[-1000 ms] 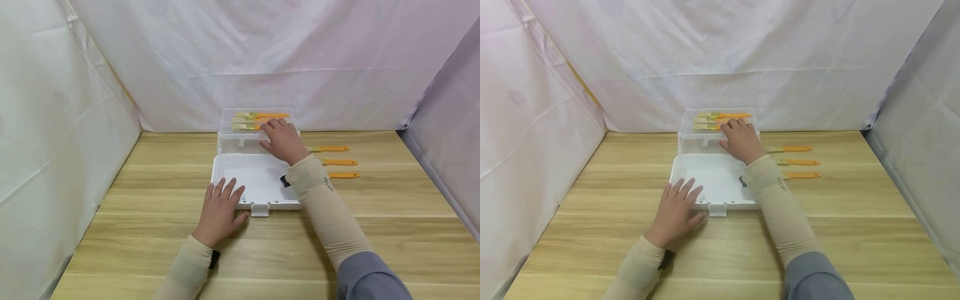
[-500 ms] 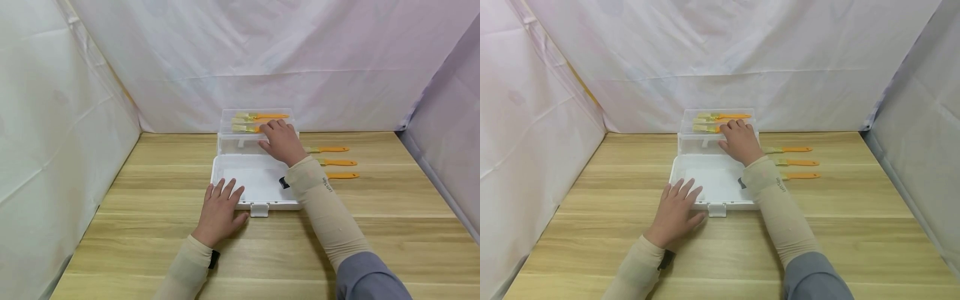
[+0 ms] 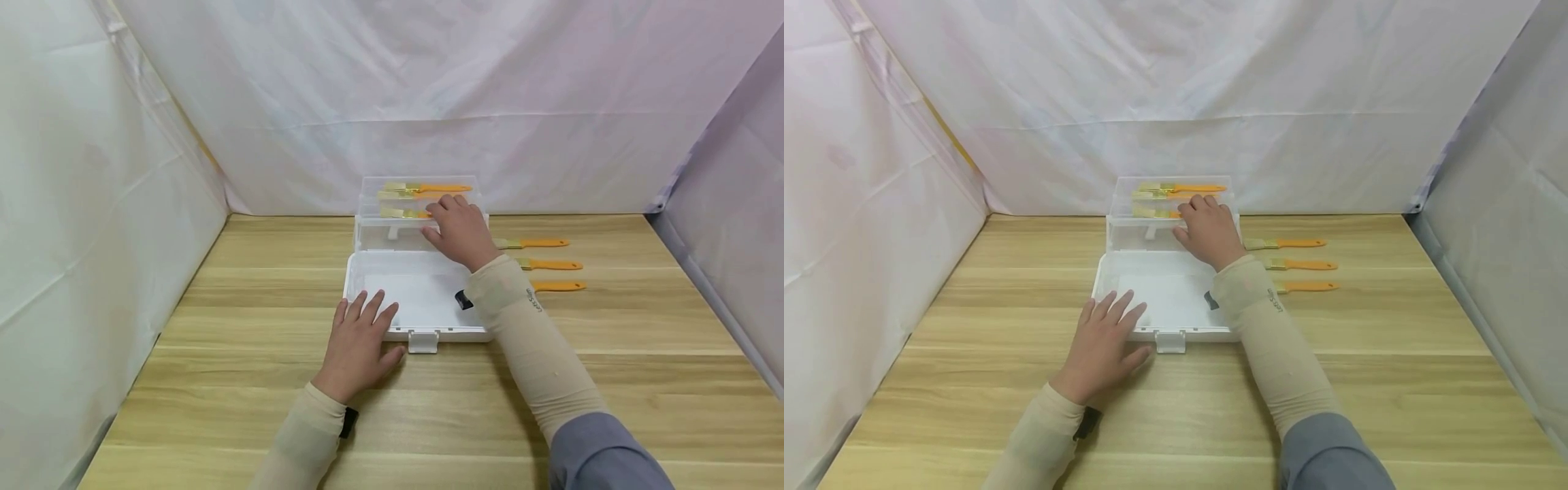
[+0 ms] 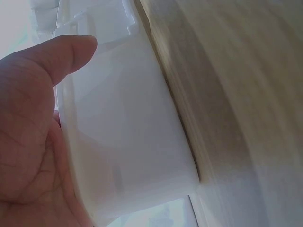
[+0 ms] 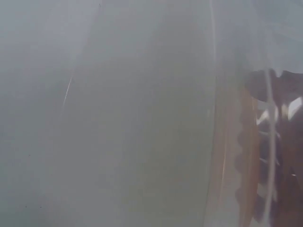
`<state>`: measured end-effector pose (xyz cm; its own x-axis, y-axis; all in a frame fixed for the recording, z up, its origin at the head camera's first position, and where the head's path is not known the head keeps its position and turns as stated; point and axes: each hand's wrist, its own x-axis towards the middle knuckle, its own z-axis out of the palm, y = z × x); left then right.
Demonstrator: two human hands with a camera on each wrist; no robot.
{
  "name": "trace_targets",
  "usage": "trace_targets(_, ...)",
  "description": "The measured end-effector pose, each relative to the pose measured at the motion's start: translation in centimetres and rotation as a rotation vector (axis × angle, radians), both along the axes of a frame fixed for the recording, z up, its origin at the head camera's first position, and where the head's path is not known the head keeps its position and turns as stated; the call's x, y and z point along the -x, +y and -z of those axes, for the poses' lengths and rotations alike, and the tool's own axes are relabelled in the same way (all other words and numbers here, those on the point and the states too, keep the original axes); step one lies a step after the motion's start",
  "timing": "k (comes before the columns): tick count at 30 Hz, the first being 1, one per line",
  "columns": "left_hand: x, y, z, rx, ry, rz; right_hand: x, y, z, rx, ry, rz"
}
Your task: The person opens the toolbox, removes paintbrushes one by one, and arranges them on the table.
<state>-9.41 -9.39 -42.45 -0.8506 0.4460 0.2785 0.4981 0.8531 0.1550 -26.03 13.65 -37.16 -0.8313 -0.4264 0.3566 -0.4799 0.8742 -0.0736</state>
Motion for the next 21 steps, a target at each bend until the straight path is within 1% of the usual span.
trace_targets(6, -0.15, 0.04, -0.08, -0.002, -0.010, 0.002, 0.01, 0.09, 0.27, 0.019, 0.003, -0.010)
trace_targets(14, -0.27, -0.22, -0.21, 0.000, 0.017, -0.003, 0.16, -0.17, 0.46, 0.037, 0.027, -0.007)
trace_targets(21, -0.40, -0.35, -0.06, 0.000, 0.012, -0.002, -0.04, -0.18, 0.53, 0.047, 0.026, -0.002)
